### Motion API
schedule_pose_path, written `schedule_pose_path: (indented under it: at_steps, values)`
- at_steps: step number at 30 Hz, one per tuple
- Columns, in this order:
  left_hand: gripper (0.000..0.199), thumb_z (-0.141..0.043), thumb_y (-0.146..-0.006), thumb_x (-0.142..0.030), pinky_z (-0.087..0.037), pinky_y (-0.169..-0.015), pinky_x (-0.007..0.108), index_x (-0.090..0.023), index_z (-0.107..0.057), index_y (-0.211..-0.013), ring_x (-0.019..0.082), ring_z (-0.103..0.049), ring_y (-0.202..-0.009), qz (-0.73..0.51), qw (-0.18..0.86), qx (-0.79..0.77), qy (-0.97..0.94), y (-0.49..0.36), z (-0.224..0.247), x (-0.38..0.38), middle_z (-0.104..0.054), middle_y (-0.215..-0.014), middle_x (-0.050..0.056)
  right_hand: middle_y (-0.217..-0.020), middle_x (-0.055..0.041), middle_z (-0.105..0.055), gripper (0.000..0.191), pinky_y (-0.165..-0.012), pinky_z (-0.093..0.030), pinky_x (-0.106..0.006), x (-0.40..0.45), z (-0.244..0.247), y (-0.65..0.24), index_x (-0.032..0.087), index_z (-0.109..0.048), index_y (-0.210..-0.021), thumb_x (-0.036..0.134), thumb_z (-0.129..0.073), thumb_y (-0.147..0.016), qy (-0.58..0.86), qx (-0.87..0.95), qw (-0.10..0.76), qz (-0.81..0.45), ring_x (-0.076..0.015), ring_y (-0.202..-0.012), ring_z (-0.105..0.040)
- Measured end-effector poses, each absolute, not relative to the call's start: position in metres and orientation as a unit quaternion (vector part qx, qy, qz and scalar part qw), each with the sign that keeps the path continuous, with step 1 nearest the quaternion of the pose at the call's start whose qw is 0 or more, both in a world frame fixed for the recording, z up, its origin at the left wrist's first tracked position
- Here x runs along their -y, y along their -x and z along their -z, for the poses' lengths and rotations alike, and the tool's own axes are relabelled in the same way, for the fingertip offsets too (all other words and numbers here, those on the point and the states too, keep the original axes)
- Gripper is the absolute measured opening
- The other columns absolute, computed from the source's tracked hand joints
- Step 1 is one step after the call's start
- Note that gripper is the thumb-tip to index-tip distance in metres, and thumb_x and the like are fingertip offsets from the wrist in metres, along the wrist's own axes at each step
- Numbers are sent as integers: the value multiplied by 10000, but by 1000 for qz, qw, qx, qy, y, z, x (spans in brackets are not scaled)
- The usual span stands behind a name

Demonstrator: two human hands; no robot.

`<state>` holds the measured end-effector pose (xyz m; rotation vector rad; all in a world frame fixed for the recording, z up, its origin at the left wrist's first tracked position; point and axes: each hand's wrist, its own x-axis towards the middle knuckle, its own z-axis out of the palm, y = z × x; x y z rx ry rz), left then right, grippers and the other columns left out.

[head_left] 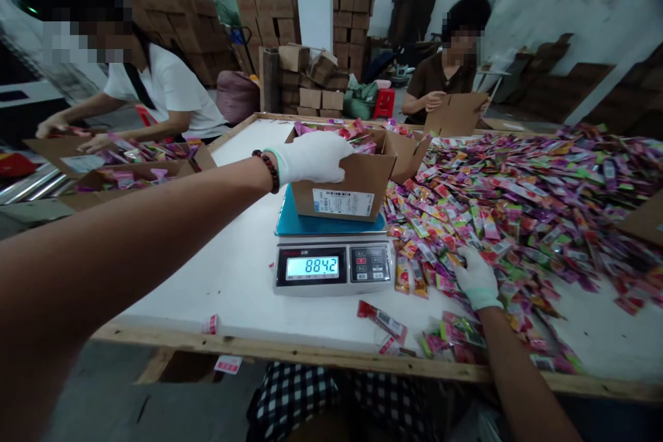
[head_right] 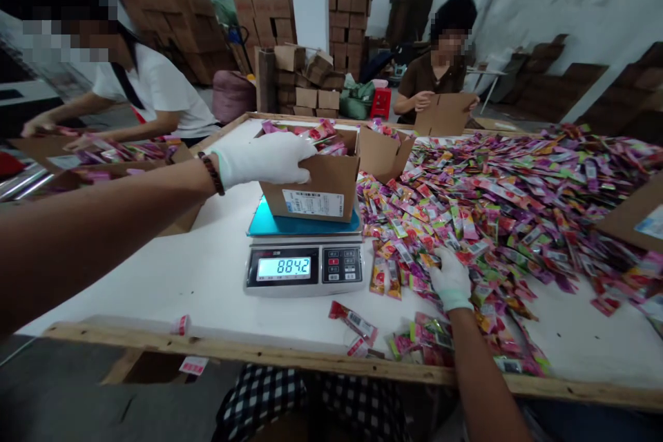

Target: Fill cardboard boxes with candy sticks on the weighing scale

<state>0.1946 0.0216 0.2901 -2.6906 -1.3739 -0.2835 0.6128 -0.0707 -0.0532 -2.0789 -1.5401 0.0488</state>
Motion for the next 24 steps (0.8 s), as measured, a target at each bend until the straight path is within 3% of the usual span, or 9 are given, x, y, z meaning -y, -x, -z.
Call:
schedule_pose_path:
  at_steps: [4,7,10,13,15,17,20,24]
  values:
    - [324,-553,-892,-391,-466,-758,345,-177,-728,-1061,238,-626,-872,39,119,432,893,-192,-294,-13,-713,-1020,105,-1188,-124,-719,395,-991,-497,-423,72,50,-609,196,-701,-1100,442,-453,-916,751,577,320,-27,-282,-1104,-650]
    - [422,-512,-952,-454,-479,-991,362,-188,-656,-1247,247,-626,-1142,192,146,389,889,-177,-288,0,-664,-1269,103,-1256,-140,-688,433,-1002,-486,-438,76,43,-598,178,-675,-1201,427,-464,-917,749,591,299,16,-285,-1133,-630]
    - [438,-568,-945,-402,-372,-1184,365,-182,-599,-1322,239,-511,-1379,349,157,348,856,-143,-267,17,-555,-1486,81,-1393,-142,-621,472,-1074,-419,-525,77,38,-587,192,-664,-1260,370,-594,-829,771,598,206,77,-346,-1298,-529]
    - [471,-635,-892,-383,-363,-1221,388,-390,-556,-1356,240,-461,-1438,360,112,392,839,-91,-225,34,-389,-1627,-132,-1339,-125,-659,387,-1073,-424,-518,75,35,-586,208,-709,-1168,248,-581,-804,774,607,168,65,-337,-1294,-537]
    - [451,-600,-897,-389,-373,-1226,387,-554,-526,-1310,207,-488,-1411,343,47,471,812,-50,-183,40,-364,-1589,-292,-1300,-138,-675,350,-1061,-452,-483,75,34,-592,185,-716,-1121,234,-531,-828,764,605,217,56,-311,-1235,-586]
    - [342,-577,-884,-437,-390,-1214,408,-546,-571,-1208,219,-498,-1391,321,-11,566,759,-7,-134,45,-447,-1507,-332,-1321,-173,-655,363,-1075,-456,-460,76,32,-601,149,-697,-1135,276,-502,-856,739,600,298,73,-304,-1242,-591]
    - [240,-519,-836,-518,-469,-1136,459,-421,-641,-1019,272,-558,-1295,269,-91,689,667,53,-63,54,-669,-1236,-263,-1281,-203,-658,427,-1043,-477,-464,77,18,-613,124,-651,-1202,359,-495,-881,732,560,378,87,-322,-1203,-610]
    - [297,-487,-839,-511,-483,-1099,477,-350,-613,-1055,305,-589,-1255,141,-75,735,659,91,-13,72,-698,-1210,-120,-873,-104,-701,365,-774,-534,-425,75,-33,-611,183,-668,-1132,407,-531,-879,764,544,346,-16,-276,-795,-655]
